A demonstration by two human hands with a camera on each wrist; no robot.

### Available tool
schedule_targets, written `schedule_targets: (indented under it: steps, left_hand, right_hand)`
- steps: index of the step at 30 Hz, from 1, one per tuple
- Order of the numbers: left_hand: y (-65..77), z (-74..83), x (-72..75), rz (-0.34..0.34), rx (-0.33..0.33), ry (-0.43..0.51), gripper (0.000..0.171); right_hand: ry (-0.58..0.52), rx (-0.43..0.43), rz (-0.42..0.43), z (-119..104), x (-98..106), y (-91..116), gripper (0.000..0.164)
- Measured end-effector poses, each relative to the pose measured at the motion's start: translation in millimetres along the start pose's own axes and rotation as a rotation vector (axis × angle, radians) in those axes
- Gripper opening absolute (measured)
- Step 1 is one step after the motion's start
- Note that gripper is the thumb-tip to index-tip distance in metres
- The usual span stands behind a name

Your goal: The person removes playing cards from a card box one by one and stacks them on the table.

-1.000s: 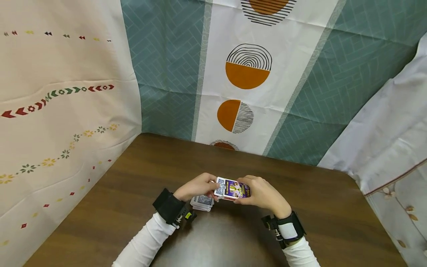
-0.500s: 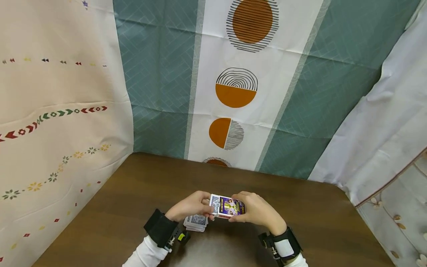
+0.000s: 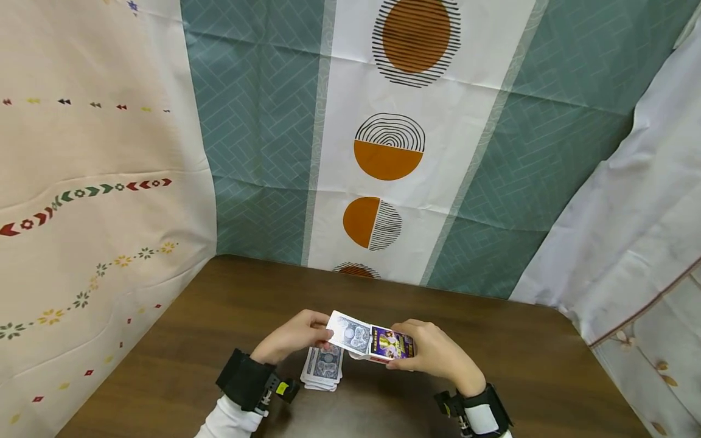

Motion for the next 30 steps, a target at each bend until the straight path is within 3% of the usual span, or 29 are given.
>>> schedule_targets:
  steps: [6, 12, 20, 25, 30]
  left_hand:
    - [9.8, -3.4, 19.6, 0.161, 0.018, -0.044, 0.026]
    - [6.6, -12.0, 28.4, 0.331, 0.058, -0.054, 0.018]
    - [-1.2, -36.6, 26.1, 0.398, 0.118, -0.099, 0.008]
    - [-6.2, -41.8, 26.0, 0.470, 0.146, -0.193, 0.005]
    - [-7.0, -48.2, 24.3, 0.495, 0.195, -0.290, 0.005]
  right_hand:
    - [-0.024, 0.013, -0.005, -0.3, -1.1, 2.5, 0.059]
    - [-0.033, -0.014, -0.003, 1.9, 0.3, 4.7, 0.061]
    - [-0.040, -0.009, -0.033, 3.6, -4.1, 2.0, 0.061]
    - [-0.040, -0.006, -0.033, 3.9, -3.7, -1.9, 0.061]
    - [-0.036, -0.001, -0.049, 2.5, -5.7, -5.0, 0.059]
Point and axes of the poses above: each hand's wrist, its own y-axis away from the middle knuckle, its own x-axis out of the back of the hand, z = x × y, the point moved 4 cm from there along -y, towards the middle knuckle, and after that the axes turned 14 degrees about -z, right-handed, at the moved point
